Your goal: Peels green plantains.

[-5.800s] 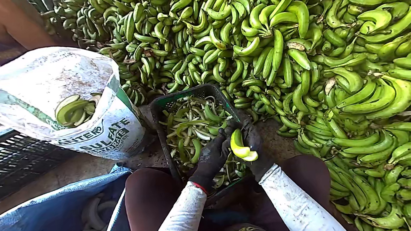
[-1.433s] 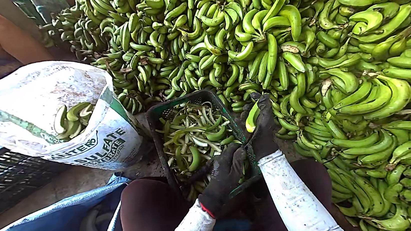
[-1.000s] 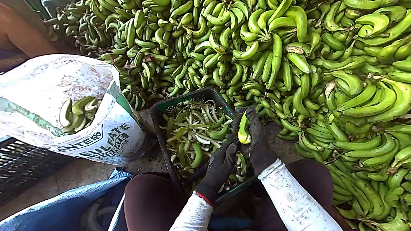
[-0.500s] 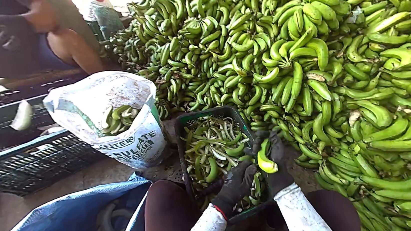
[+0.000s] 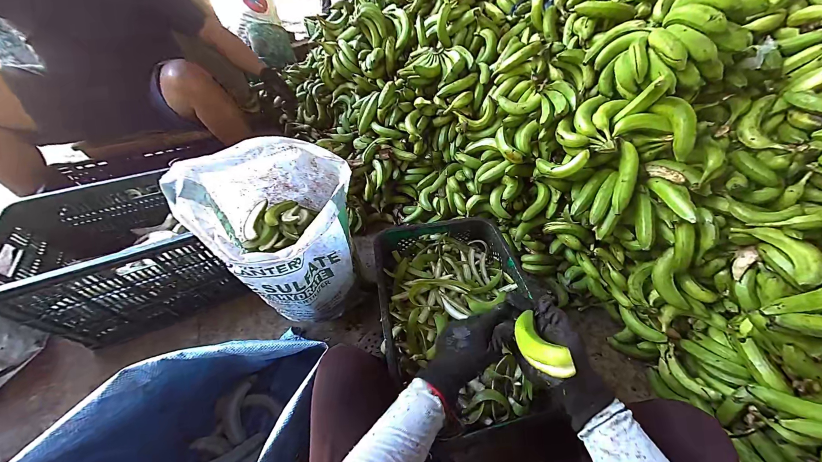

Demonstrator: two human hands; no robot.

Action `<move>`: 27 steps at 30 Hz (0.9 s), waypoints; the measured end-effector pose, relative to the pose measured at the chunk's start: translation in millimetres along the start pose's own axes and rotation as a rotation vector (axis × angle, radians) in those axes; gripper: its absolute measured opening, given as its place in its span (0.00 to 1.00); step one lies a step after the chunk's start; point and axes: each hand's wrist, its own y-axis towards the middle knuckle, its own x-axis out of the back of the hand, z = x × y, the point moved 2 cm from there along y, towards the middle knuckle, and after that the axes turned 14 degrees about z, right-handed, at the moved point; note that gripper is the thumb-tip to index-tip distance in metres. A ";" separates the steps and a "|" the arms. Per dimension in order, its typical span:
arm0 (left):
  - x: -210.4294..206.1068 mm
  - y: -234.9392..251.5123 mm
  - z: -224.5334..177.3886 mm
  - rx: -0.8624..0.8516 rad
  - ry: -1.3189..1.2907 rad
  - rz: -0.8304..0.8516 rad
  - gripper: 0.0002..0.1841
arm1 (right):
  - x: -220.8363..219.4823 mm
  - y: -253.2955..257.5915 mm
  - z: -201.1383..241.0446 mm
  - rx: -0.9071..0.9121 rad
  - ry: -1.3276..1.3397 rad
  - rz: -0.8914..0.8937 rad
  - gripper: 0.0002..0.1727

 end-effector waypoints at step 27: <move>87.8 -12.4 80.2 0.061 -1.627 -0.650 0.27 | -179.7 257.7 60.4 -0.319 -1.074 0.124 0.24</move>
